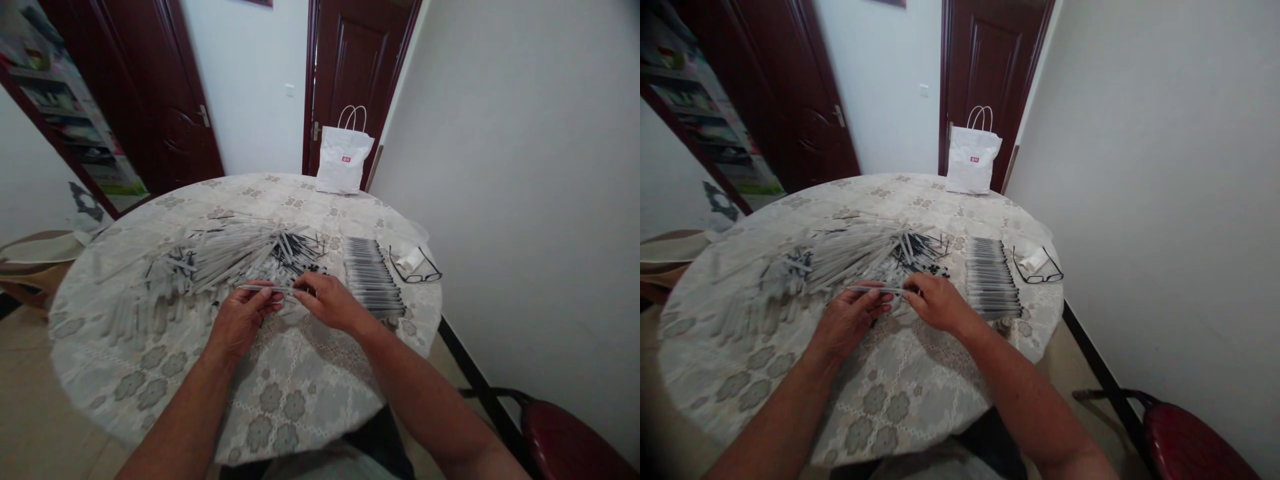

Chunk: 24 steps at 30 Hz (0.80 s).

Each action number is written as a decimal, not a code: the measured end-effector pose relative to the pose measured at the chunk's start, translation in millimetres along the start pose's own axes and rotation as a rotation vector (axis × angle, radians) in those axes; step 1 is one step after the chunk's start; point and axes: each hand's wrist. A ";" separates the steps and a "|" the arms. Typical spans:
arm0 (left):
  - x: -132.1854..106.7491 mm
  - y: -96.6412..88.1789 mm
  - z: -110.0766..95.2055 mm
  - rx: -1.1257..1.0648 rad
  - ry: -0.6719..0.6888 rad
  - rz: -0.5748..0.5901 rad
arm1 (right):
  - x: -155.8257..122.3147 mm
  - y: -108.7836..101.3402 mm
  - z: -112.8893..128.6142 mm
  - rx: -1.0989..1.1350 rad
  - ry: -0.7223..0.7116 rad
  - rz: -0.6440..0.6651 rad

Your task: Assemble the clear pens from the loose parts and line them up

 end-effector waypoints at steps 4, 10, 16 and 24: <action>-0.3 0.0 5.7 0.092 0.015 0.051 | -10.7 -36.6 6.5 -0.186 0.030 0.111; -3.1 2.3 4.2 0.144 0.022 0.023 | -33.0 -72.2 2.9 -0.218 0.084 0.063; -6.4 3.6 12.3 0.686 0.336 0.015 | -37.0 -57.8 -18.0 -0.213 0.101 -0.274; -10.6 5.4 31.0 1.561 0.579 0.141 | -39.1 -16.5 -36.9 -0.177 0.012 -0.461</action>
Point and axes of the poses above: each hand's wrist, its own x-axis towards the middle knuckle, its own y-axis out of the palm, z = x × y, and after that the axes turned 12 degrees about x, right-handed
